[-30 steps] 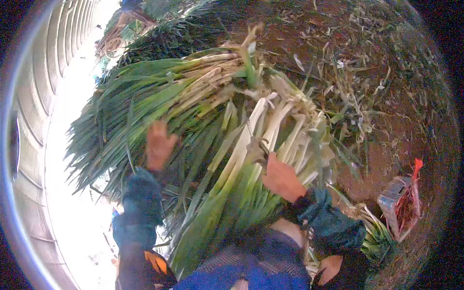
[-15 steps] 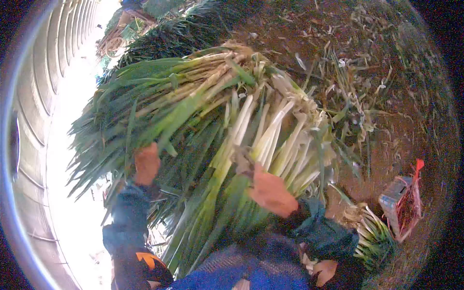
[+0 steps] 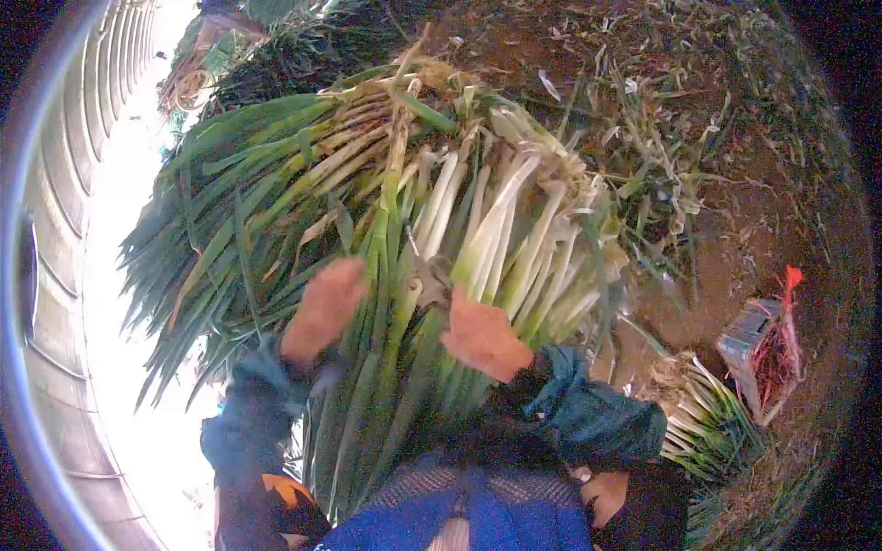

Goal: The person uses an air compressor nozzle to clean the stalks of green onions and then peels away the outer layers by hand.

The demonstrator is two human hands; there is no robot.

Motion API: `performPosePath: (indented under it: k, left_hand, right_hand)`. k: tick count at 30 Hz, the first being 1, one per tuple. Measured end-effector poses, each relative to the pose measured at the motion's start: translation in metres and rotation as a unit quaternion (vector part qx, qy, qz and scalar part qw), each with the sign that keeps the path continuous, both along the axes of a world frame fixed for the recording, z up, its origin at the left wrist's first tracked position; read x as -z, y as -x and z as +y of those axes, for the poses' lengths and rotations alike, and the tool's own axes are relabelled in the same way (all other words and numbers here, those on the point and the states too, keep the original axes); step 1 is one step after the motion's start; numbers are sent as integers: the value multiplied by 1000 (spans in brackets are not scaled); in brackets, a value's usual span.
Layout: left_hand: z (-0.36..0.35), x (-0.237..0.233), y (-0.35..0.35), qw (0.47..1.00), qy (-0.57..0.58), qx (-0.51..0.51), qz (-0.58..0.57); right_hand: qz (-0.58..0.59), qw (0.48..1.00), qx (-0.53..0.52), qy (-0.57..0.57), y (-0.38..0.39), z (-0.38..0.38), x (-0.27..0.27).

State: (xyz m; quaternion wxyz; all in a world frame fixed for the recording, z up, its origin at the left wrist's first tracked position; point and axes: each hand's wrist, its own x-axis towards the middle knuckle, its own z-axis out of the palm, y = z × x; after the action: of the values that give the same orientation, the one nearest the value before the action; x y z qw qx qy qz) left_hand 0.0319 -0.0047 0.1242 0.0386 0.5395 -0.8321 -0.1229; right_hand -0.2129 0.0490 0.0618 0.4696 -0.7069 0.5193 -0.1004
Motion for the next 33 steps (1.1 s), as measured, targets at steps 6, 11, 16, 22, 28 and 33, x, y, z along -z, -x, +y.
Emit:
performPosePath:
  k: [6,11,16,22,28,33]
  left_hand:
    - [-87,95,2,986,-65,-154,16]
    - [-56,83,14,975,-113,-184,-47]
    - [-21,54,31,958,-123,-226,-128]
    - [16,42,26,951,-168,-219,-141]
    - [60,16,11,946,-233,-213,-77]
    - [72,28,-16,906,-269,-204,257]
  right_hand:
    - [22,998,42,-39,15,1,-16]
    - [0,998,-6,-61,16,17,-39]
    - [-25,998,-32,-52,4,20,-28]
    - [-3,1000,19,-22,1,10,-16]
    - [28,999,38,-4,-12,-14,-8]
    - [19,998,53,1,-14,-22,4]
